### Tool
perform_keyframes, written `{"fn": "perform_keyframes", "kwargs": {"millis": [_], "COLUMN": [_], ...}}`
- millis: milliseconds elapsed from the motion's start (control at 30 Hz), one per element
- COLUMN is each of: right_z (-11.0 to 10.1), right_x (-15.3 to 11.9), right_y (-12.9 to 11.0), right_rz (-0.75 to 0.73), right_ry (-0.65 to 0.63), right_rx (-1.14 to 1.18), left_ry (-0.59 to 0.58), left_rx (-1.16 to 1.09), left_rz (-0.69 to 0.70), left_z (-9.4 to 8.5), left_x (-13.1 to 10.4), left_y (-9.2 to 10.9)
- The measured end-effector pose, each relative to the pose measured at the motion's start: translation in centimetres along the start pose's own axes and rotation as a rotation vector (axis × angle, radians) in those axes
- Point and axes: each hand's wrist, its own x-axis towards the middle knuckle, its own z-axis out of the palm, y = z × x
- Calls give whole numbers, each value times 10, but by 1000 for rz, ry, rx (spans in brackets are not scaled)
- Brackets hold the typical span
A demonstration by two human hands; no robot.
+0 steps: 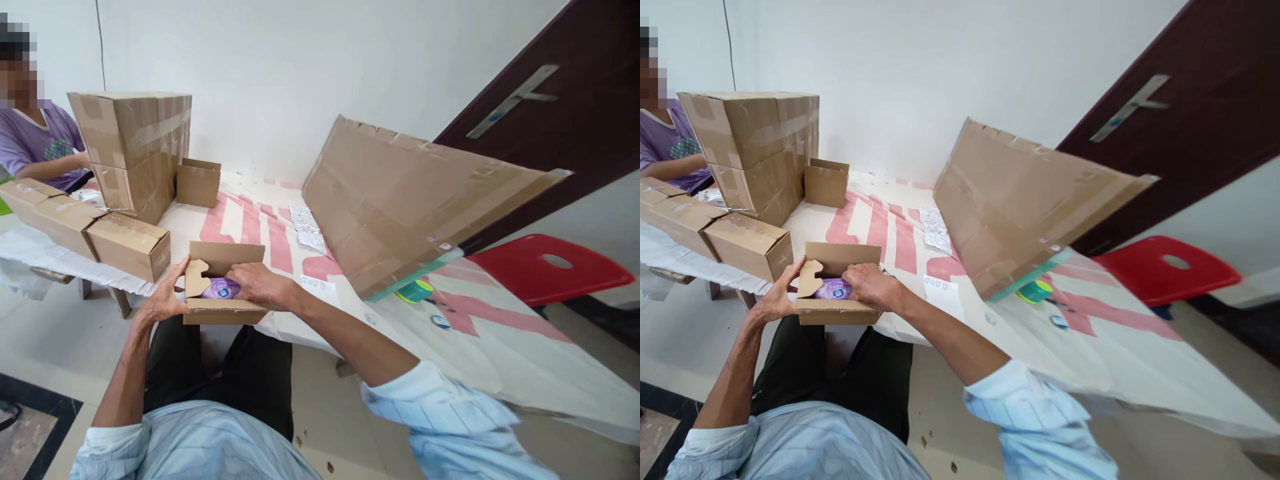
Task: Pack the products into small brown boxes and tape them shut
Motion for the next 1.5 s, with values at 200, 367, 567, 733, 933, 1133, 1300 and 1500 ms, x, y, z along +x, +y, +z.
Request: {"fn": "perform_keyframes", "kwargs": {"millis": [200, 367, 567, 733, 933, 1133, 1300, 1500], "right_z": [10, -3, -53, -94, -102, -96, -77, -36], "right_x": [11, -1, -18, -27, -11, 9, 41, 69], "right_y": [6, 14, 28, 36, 25, 31, 51, 83], "right_rz": [-68, -46, -36, 12, 5, -13, 34, 221], "right_ry": [121, 275, 559, 701, 794, 959, 776, 568], "right_rx": [-130, -23, 317, 592, 729, 885, 1156, 1222], "left_ry": [-2, 7, -57, 12, -18, 146, 199, 128], "left_rx": [-26, -9, -11, -141, -310, -458, -419, -265], "left_rz": [-15, -15, -20, 57, 125, 220, 141, -194], "left_z": [0, 3, -1, -33, -32, -18, -28, -21], "left_x": [1, 11, 29, 43, 80, 109, 141, 166], "left_y": [1, 3, 2, 33, 105, 124, 101, 58]}}
